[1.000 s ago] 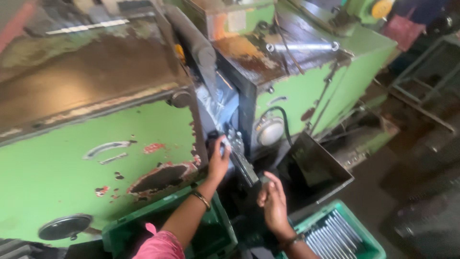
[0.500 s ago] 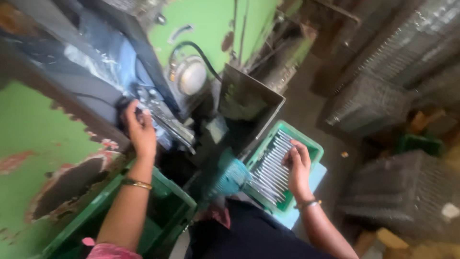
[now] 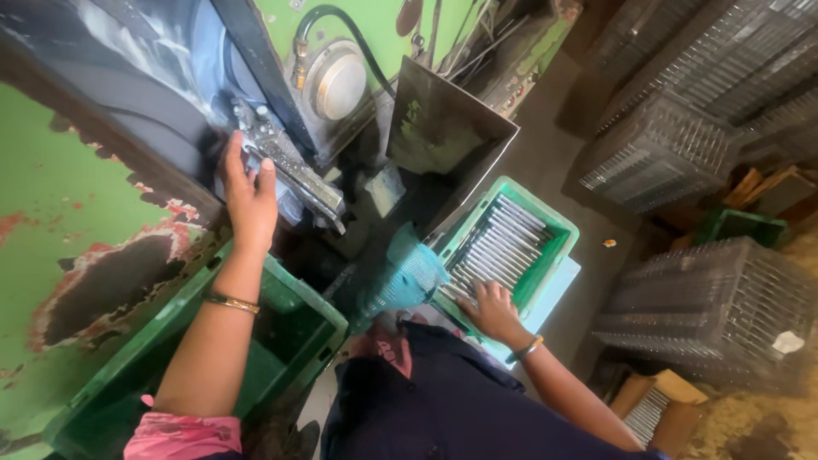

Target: The person repeatedly picks up metal rods from a green bin and grinds them against a rotating grinding wheel on a green machine. After grinding, the rods are placed into a second green bin.

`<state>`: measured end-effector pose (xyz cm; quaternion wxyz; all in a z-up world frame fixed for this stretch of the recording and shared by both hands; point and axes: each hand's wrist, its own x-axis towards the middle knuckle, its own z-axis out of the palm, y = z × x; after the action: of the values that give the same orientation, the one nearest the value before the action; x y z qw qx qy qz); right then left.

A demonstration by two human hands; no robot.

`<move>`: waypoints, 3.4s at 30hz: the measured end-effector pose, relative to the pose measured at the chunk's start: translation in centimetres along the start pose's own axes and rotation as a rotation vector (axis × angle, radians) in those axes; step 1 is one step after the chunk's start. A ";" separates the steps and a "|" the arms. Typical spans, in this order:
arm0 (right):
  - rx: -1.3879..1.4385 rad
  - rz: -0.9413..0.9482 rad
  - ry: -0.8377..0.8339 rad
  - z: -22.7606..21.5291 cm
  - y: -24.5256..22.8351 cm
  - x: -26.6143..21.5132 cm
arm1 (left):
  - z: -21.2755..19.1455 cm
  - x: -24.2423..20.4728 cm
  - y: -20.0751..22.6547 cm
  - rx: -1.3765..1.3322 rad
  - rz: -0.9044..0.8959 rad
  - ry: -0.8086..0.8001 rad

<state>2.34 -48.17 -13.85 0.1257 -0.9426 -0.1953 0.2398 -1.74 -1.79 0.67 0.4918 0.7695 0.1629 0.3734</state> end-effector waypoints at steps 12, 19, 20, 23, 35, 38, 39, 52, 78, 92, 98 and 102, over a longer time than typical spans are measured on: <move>-0.002 -0.112 -0.299 -0.9 -0.6 2.2 | 0.2 0.1 0.5 0.027 -0.025 0.015; 0.280 -0.013 -0.566 -3.3 -1.0 4.0 | 0.4 0.4 0.6 -0.014 -0.038 0.036; 0.249 -0.022 -0.595 -3.5 -0.6 4.3 | 0.3 0.1 0.5 0.001 -0.027 0.036; 0.325 0.053 -0.674 -3.4 0.4 5.3 | 0.1 -0.1 0.2 0.046 0.013 0.040; 1.777 0.246 -0.185 -3.6 0.6 3.1 | -0.1 0.0 0.6 0.090 0.071 0.037; 1.839 0.420 -0.062 -1.4 -1.2 1.4 | 0.0 0.0 0.6 0.092 0.066 0.033; 1.854 0.465 -0.033 -1.0 -1.5 1.0 | -0.1 0.1 0.8 0.093 0.071 0.036; 1.553 -0.302 -0.093 0.6 2.5 -0.3 | 0.0 0.3 0.3 0.155 0.164 0.094; 1.784 -0.222 -0.542 -10.5 -24.3 6.0 | 7.5 -13.7 8.4 0.015 0.037 0.067; 1.927 -0.077 -0.413 -10.7 -25.3 6.9 | 4.9 -7.6 2.3 0.245 0.113 0.078; 1.955 -0.037 -0.389 -11.0 -25.5 6.9 | 2.8 -4.6 0.0 0.313 0.231 0.116; 1.953 0.010 -0.381 -11.4 -25.8 6.4 | 2.2 -3.1 -0.9 0.295 0.223 0.129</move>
<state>5.31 -24.01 1.86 0.8121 -0.3722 0.0748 0.4432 -2.06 -4.70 -1.94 0.3176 0.8211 0.1608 0.4462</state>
